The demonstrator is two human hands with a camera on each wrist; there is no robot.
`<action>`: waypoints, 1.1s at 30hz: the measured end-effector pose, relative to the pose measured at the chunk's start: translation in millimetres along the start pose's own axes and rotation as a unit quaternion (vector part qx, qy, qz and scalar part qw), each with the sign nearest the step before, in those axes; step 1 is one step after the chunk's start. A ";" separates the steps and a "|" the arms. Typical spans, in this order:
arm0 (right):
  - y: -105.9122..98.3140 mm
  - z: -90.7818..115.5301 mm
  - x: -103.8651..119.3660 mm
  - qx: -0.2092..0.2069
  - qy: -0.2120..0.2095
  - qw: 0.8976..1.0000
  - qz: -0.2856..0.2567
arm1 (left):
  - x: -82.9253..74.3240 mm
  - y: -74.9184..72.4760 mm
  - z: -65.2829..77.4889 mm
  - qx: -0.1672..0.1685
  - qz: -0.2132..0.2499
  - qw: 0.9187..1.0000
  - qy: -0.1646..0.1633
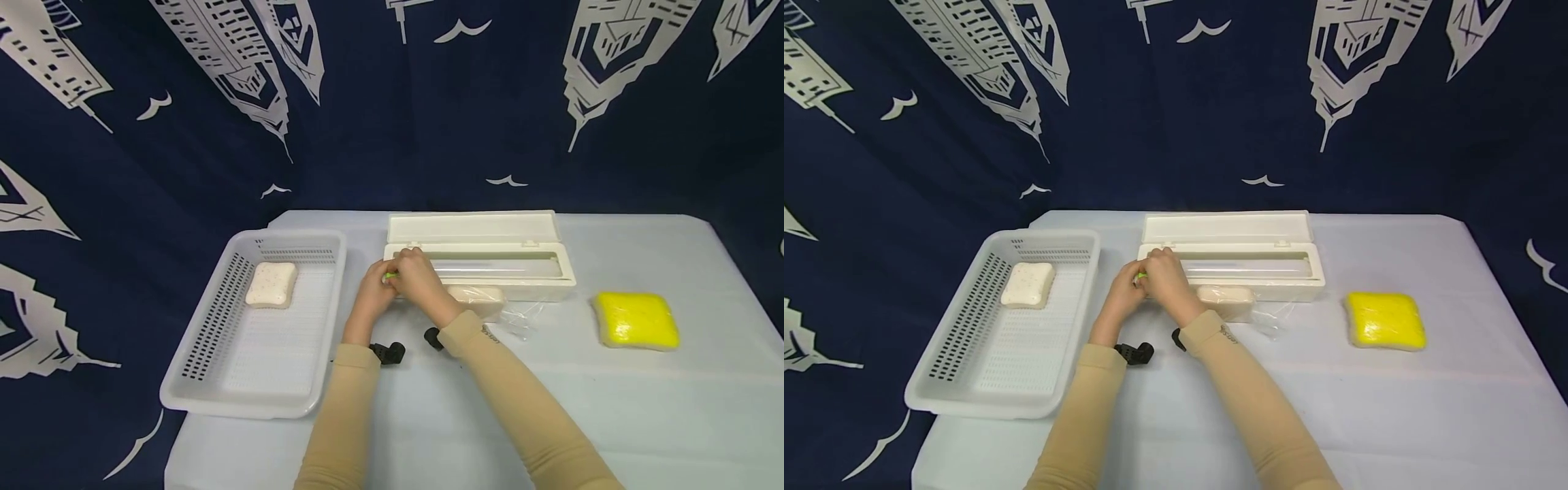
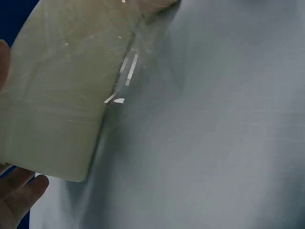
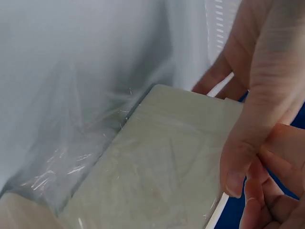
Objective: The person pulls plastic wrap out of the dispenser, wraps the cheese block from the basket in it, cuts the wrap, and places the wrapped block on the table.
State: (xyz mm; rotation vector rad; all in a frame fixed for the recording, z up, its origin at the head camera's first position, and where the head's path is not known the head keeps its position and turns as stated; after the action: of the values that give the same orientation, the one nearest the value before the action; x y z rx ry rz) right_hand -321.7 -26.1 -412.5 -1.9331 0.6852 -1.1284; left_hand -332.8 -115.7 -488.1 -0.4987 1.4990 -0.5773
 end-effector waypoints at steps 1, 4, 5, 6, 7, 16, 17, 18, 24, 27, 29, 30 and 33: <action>0.2 -0.4 0.3 0.000 0.002 1.000 0.002 | -1.9 -0.2 -0.1 0.000 -0.003 1.000 0.006; 0.3 -0.4 -0.2 -0.001 0.006 1.000 0.006 | -6.4 -0.8 0.6 0.000 -0.017 1.000 0.020; 0.1 -0.2 -0.8 -0.002 0.006 1.000 0.008 | -7.4 -1.3 1.0 -0.001 -0.018 1.000 0.023; 0.3 -0.1 -1.5 -0.001 0.006 1.000 0.010 | -8.1 -1.8 1.6 -0.003 -0.017 1.000 0.024; 0.5 0.0 -2.3 0.001 0.005 1.000 0.011 | -8.6 -2.3 1.9 -0.005 -0.017 1.000 0.026; -5.6 1.4 -6.2 0.030 -0.034 0.998 0.053 | -10.4 -3.8 3.6 -0.015 -0.029 0.999 0.030; -6.2 1.5 -7.6 0.036 -0.036 0.997 0.053 | -11.0 -3.7 3.1 -0.017 -0.029 0.999 0.035; -6.7 1.7 -9.5 0.043 -0.036 0.997 0.053 | -11.4 -3.4 2.7 -0.019 -0.028 0.999 0.039; -13.9 5.9 -24.0 0.086 -0.043 0.994 0.055 | -8.4 1.2 1.6 -0.006 -0.013 0.999 0.034; -23.3 10.5 -37.0 0.104 -0.040 0.993 0.048 | -5.7 -1.0 2.6 -0.007 -0.001 1.000 0.017; -31.6 16.2 -50.3 0.116 -0.029 0.992 0.040 | -4.7 -3.0 3.5 -0.014 0.000 1.000 0.011; -36.2 20.2 -58.1 0.122 -0.023 0.992 0.038 | -4.5 -3.4 3.9 -0.016 -0.003 1.000 0.010; -52.7 33.0 -80.9 0.127 -0.008 0.991 0.029 | -4.6 -4.0 5.0 -0.018 -0.012 1.000 0.009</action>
State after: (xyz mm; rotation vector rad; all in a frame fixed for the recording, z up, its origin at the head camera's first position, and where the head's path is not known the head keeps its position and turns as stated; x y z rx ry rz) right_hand -326.3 75.8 -416.2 -1.6953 0.5575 -1.1057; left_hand -328.0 -116.0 -481.9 -0.5403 1.5250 -0.5766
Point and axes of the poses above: each hand's wrist, its own z-axis away from the middle knuckle, its own y-axis out of the palm, x = y × z, the point moved 8 cm from there along -z, towards the middle knuckle, and after that the axes turned 3 degrees about -x, right-handed, at the moved point
